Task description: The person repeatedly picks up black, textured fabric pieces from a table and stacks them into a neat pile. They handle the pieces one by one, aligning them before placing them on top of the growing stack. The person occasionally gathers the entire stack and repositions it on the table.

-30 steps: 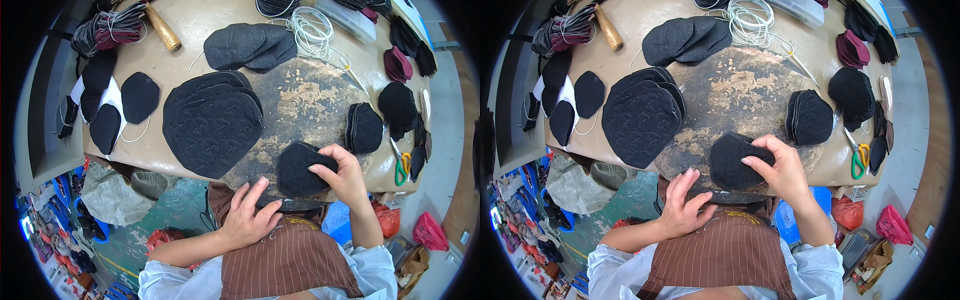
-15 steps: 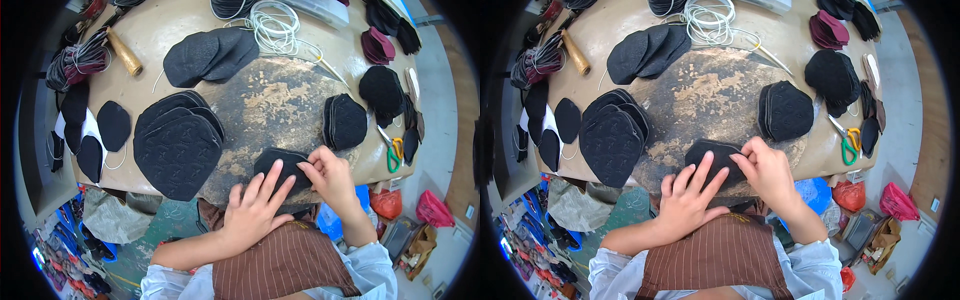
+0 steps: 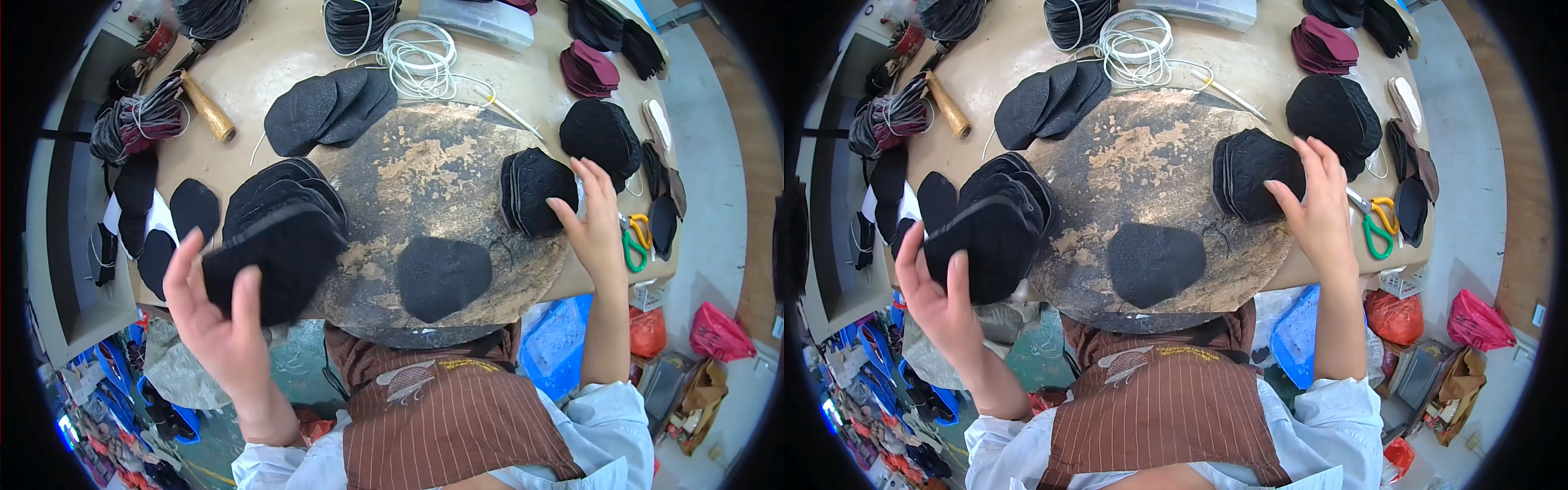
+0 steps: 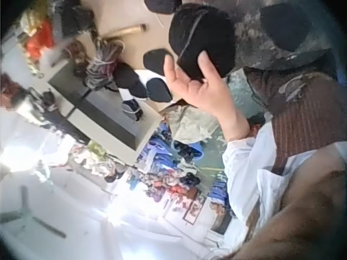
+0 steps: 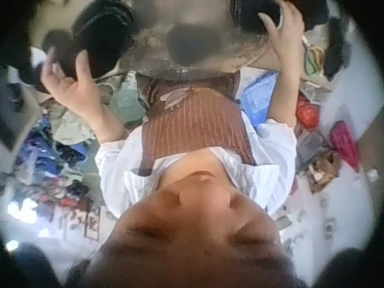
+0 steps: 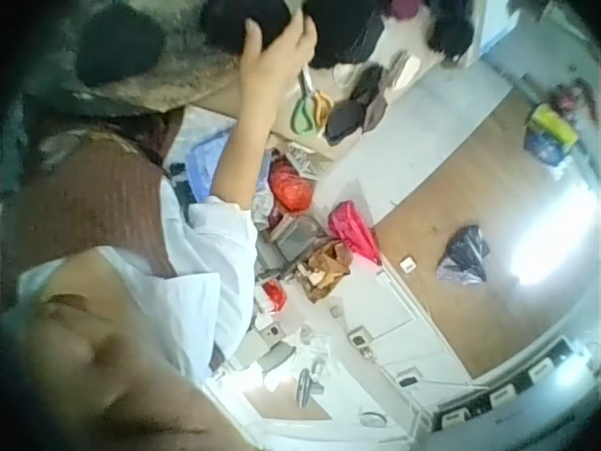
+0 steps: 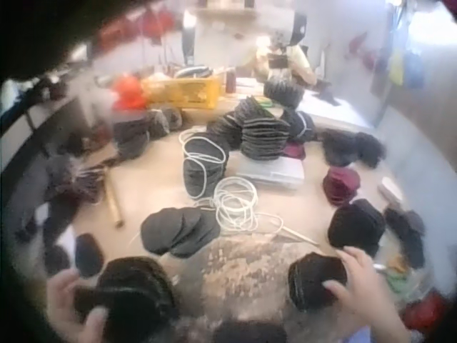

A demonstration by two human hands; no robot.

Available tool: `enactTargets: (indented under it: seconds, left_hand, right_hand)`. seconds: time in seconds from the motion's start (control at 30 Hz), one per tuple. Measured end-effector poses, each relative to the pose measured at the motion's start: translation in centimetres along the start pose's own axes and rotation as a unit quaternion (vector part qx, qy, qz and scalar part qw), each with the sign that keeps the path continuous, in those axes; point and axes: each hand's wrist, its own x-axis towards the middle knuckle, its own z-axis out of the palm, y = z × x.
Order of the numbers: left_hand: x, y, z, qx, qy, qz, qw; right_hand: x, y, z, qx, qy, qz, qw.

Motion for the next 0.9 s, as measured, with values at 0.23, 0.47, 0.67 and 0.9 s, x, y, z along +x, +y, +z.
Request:
enactTargets:
  seconds: [0.23,0.47,0.67,0.9]
  left_hand:
    - [-5.9,-0.3,0.3,0.263,-0.158,0.259,0.916]
    - [-12.3,-4.0,3.2,0.235,-0.338,0.232,0.882]
    - [-12.1,-4.7,2.7,0.241,-0.36,0.231,0.871]
    - [-12.4,-5.6,2.5,0.194,-0.339,0.214,0.895]
  right_hand:
    - [0.0,-0.9,-0.2,-0.099,0.023,-0.009,0.995]
    - [-2.1,-6.6,-4.1,0.42,-0.147,0.126,0.887]
    - [-2.7,-7.2,3.3,0.429,-0.263,0.129,0.854]
    - [-2.7,-7.5,4.2,0.403,-0.291,0.134,0.857]
